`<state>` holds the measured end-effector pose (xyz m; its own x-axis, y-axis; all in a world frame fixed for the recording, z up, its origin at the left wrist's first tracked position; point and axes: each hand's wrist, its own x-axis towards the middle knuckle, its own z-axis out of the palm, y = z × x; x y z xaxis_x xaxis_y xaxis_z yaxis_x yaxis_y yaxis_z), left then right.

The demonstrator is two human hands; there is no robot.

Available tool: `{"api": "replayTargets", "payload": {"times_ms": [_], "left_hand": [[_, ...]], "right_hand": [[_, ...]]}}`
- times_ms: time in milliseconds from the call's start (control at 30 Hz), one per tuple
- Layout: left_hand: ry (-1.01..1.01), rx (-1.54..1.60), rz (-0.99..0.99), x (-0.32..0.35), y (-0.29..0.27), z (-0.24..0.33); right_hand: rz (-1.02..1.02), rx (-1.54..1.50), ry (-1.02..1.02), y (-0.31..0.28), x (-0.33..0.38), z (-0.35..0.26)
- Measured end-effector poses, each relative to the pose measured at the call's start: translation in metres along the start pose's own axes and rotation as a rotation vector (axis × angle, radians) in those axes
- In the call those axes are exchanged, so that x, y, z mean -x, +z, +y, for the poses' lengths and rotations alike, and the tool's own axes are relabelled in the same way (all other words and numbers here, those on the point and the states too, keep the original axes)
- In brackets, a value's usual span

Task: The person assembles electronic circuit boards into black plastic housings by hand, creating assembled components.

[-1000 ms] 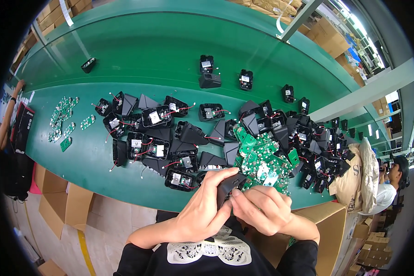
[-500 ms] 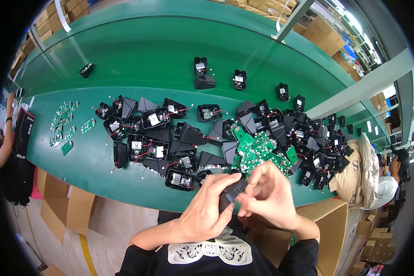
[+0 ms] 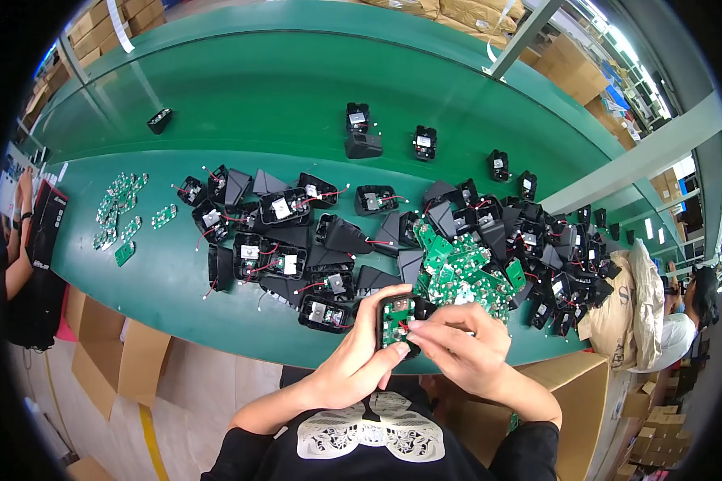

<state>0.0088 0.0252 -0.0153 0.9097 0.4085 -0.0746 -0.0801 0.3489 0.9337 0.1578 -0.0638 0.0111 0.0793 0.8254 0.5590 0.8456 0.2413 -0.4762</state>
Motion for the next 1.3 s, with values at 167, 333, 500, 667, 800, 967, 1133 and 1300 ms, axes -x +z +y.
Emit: {"api": "replayTargets", "payload": {"times_ms": [167, 333, 500, 667, 800, 967, 1133, 1300], "left_hand": [[-0.022, -0.030, 0.010, 0.002, -0.002, 0.002], [-0.018, -0.058, 0.002, 0.000, -0.002, 0.002], [-0.042, -0.182, 0.027, 0.000, -0.006, 0.001], [-0.131, -0.023, -0.021, -0.001, -0.015, 0.003], [-0.128, 0.003, -0.047, -0.002, -0.012, 0.011], [-0.147, -0.014, -0.065, -0.006, -0.020, 0.012], [-0.141, -0.143, -0.062, -0.005, -0.032, 0.021], [0.090, -0.443, 0.550, -0.089, -0.166, 0.068]], "right_hand": [[-0.051, 0.105, -0.086, -0.001, -0.001, 0.003], [-0.059, 0.277, -0.295, 0.000, -0.001, 0.010], [-0.149, 0.513, -0.329, -0.003, -0.008, 0.000], [-0.234, 0.265, -0.120, -0.004, -0.014, 0.008], [-0.127, 0.004, -0.053, -0.009, -0.011, 0.010], [-0.195, 0.085, -0.064, -0.004, -0.018, 0.011], [-0.150, 0.059, -0.091, -0.006, -0.025, 0.008], [-0.070, 0.077, 0.115, -0.021, -0.021, 0.028]]}}
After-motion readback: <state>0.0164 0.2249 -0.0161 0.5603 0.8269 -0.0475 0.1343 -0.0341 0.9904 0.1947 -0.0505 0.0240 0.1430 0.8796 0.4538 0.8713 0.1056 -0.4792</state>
